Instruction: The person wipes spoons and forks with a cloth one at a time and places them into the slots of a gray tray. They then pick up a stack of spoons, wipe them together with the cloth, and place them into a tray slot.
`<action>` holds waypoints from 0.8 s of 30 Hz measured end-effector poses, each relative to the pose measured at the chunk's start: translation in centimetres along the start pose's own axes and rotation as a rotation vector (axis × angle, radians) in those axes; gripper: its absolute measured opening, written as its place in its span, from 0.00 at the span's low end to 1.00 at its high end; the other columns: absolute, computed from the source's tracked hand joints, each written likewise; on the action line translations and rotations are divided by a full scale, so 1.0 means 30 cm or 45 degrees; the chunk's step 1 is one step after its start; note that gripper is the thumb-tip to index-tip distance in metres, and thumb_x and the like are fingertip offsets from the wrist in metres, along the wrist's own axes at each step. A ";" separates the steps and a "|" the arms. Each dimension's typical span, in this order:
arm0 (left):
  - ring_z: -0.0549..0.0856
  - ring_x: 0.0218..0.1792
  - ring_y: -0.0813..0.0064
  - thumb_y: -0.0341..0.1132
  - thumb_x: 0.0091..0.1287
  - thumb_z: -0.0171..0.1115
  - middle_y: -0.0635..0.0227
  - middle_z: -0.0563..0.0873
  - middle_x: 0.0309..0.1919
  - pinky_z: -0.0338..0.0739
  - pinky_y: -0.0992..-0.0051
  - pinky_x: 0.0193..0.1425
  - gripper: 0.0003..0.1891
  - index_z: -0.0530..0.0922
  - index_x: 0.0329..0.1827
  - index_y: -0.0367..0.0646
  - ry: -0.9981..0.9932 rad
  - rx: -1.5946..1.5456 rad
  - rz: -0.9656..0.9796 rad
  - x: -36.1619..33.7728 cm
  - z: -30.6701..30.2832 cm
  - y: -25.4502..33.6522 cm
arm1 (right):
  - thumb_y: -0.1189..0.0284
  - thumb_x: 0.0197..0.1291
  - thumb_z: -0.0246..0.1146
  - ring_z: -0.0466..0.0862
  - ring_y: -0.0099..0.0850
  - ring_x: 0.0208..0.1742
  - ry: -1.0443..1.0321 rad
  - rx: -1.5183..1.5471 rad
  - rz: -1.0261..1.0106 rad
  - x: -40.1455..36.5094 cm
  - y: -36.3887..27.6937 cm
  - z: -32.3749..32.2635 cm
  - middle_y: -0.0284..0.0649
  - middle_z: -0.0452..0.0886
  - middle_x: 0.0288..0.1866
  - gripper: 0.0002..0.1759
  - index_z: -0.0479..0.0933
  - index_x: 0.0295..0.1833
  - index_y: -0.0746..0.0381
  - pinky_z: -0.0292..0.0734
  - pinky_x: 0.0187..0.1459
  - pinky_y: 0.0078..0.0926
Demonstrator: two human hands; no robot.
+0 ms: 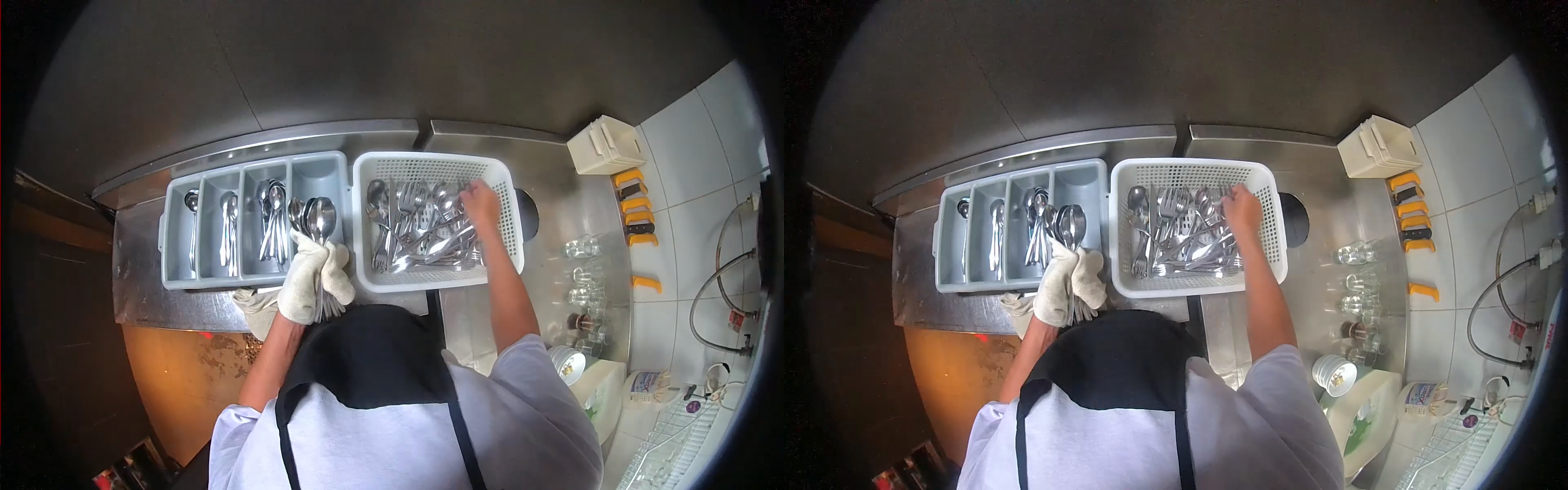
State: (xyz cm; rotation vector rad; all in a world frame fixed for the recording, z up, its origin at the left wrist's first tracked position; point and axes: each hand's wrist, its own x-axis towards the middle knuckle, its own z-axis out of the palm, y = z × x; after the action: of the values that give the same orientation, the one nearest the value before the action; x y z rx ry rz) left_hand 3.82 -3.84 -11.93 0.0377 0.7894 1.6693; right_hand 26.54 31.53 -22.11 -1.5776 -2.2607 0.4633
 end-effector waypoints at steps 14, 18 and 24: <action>0.87 0.40 0.71 0.38 0.79 0.58 0.64 0.86 0.48 0.85 0.71 0.46 0.15 0.76 0.61 0.38 -0.217 0.219 0.128 0.052 -0.148 -0.039 | 0.64 0.67 0.68 0.89 0.37 0.30 -0.229 0.322 -0.104 -0.014 -0.208 0.010 0.47 0.90 0.38 0.14 0.85 0.45 0.65 0.82 0.31 0.36; 0.86 0.38 0.75 0.36 0.79 0.58 0.64 0.87 0.45 0.83 0.74 0.43 0.13 0.80 0.57 0.36 -0.155 0.185 0.212 0.032 -0.137 -0.027 | 0.69 0.64 0.65 0.89 0.52 0.40 -0.193 -0.373 -0.235 -0.023 -0.116 0.133 0.54 0.88 0.41 0.11 0.85 0.47 0.63 0.84 0.40 0.48; 0.87 0.39 0.78 0.36 0.78 0.59 0.65 0.89 0.43 0.81 0.77 0.43 0.14 0.83 0.56 0.33 0.051 0.182 0.170 -0.022 -0.096 0.001 | 0.74 0.62 0.60 0.88 0.54 0.43 0.002 -0.329 -0.362 -0.071 -0.190 0.147 0.54 0.86 0.47 0.15 0.83 0.54 0.60 0.83 0.47 0.53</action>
State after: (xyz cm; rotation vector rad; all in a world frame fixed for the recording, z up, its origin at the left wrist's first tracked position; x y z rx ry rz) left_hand 2.72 -5.78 -13.88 0.1606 0.9535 1.7410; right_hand 20.48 27.34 -23.62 -1.3298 -2.5732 0.0974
